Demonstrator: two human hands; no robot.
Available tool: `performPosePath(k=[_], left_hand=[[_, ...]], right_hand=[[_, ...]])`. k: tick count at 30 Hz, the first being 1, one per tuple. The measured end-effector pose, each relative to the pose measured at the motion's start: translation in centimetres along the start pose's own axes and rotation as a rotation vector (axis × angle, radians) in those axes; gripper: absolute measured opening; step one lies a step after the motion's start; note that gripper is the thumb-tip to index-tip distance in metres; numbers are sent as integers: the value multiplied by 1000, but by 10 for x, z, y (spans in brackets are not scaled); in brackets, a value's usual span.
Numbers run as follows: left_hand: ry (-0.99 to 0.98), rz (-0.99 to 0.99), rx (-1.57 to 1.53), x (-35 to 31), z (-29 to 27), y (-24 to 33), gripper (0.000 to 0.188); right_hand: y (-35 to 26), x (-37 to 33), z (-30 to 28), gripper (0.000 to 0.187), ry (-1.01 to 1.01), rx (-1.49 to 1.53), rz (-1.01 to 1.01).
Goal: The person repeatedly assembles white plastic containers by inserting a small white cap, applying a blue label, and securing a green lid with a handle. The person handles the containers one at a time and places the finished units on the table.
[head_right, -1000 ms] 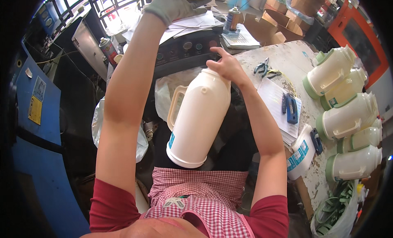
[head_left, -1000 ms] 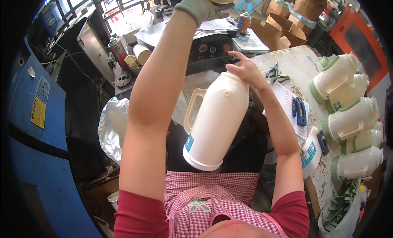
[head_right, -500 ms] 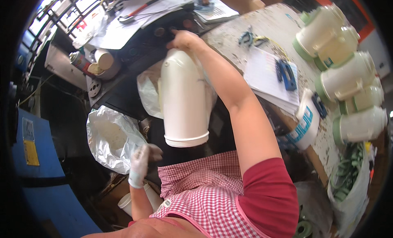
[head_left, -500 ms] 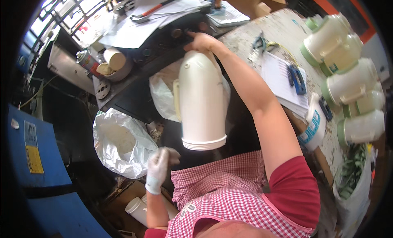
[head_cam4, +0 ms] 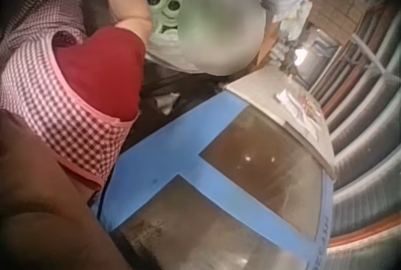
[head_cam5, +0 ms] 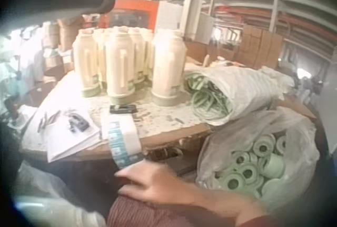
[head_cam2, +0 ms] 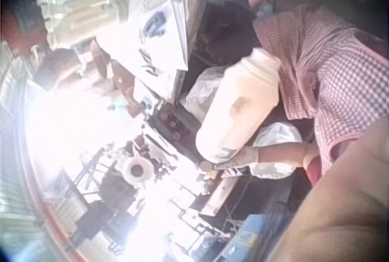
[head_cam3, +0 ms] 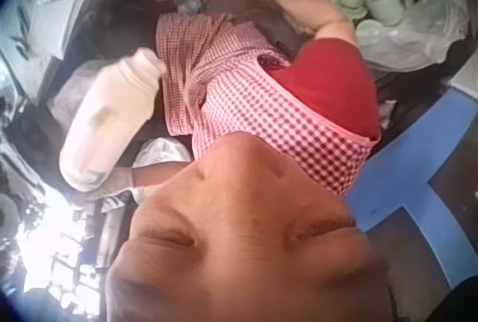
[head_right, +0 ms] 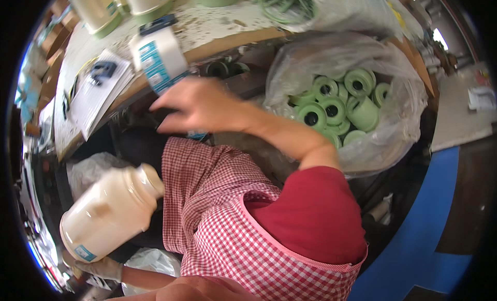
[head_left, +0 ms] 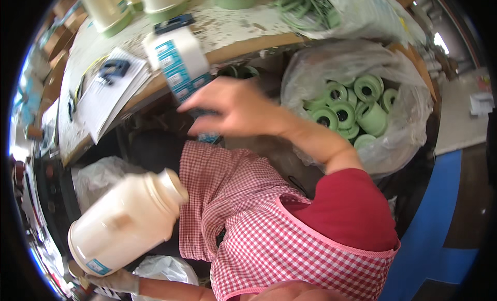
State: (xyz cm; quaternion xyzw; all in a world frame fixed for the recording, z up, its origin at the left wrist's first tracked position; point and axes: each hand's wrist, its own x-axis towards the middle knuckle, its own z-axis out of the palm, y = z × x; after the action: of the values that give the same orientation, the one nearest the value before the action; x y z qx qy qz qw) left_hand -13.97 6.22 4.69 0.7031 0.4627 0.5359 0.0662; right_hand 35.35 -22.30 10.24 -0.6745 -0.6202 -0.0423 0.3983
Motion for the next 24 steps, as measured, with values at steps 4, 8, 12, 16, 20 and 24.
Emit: performPosePath(k=[4, 8, 12, 16, 20, 24], left_hand=[[-67, -315, -604, 23, 26, 4, 42], [-184, -728, -947, 18, 83, 18, 50], [-329, -376, -718, 17, 71, 34, 49], [-216, -472, -662, -68, 60, -14, 42], [-201, -626, -1082, -28, 73, 28, 40], [-248, -753, -1129, -8, 57, 92, 38]], right_hand=[[118, -140, -162, 33, 80, -709, 889], [256, -410, -236, 31, -551, -1037, 1535], [300, -567, -204, 24, -317, -1197, 1560], [374, -562, -270, 36, -938, -1581, 1310], [385, -514, -249, 41, -928, -1346, 1335], [332, -381, -275, 55, -835, -1103, 1300]])
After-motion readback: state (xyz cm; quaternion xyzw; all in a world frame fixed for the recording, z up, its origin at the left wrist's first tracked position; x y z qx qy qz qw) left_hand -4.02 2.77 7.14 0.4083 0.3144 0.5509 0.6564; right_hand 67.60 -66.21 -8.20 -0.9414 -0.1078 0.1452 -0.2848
